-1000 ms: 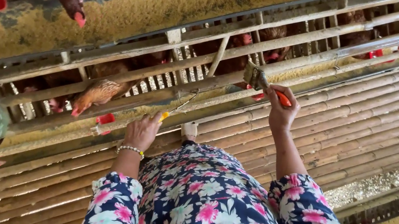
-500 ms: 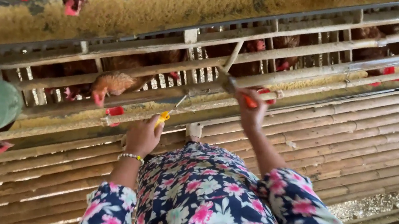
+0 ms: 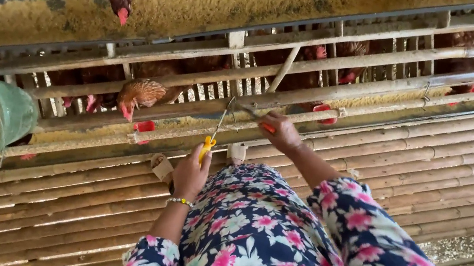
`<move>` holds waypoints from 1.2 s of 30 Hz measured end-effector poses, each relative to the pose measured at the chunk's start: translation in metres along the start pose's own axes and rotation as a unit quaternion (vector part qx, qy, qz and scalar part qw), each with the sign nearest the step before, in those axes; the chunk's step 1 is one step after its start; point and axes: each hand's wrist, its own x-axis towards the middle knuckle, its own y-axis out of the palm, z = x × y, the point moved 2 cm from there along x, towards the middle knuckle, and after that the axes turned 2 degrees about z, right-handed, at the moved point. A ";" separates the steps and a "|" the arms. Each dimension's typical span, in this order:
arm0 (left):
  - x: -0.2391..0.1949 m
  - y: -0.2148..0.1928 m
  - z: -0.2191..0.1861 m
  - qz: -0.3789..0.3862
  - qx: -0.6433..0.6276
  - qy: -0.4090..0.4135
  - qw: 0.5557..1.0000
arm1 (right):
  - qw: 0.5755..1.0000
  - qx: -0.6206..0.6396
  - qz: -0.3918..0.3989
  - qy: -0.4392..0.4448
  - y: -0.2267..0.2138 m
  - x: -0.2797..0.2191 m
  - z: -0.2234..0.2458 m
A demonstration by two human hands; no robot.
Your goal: Cleaning a feeding trough in a chicken coop using a brush and a bucket to collect debris.
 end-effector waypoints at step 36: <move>-0.008 0.002 -0.021 -0.018 -0.101 -0.113 0.988 | 0.959 0.054 -0.196 0.196 0.053 -0.013 -0.008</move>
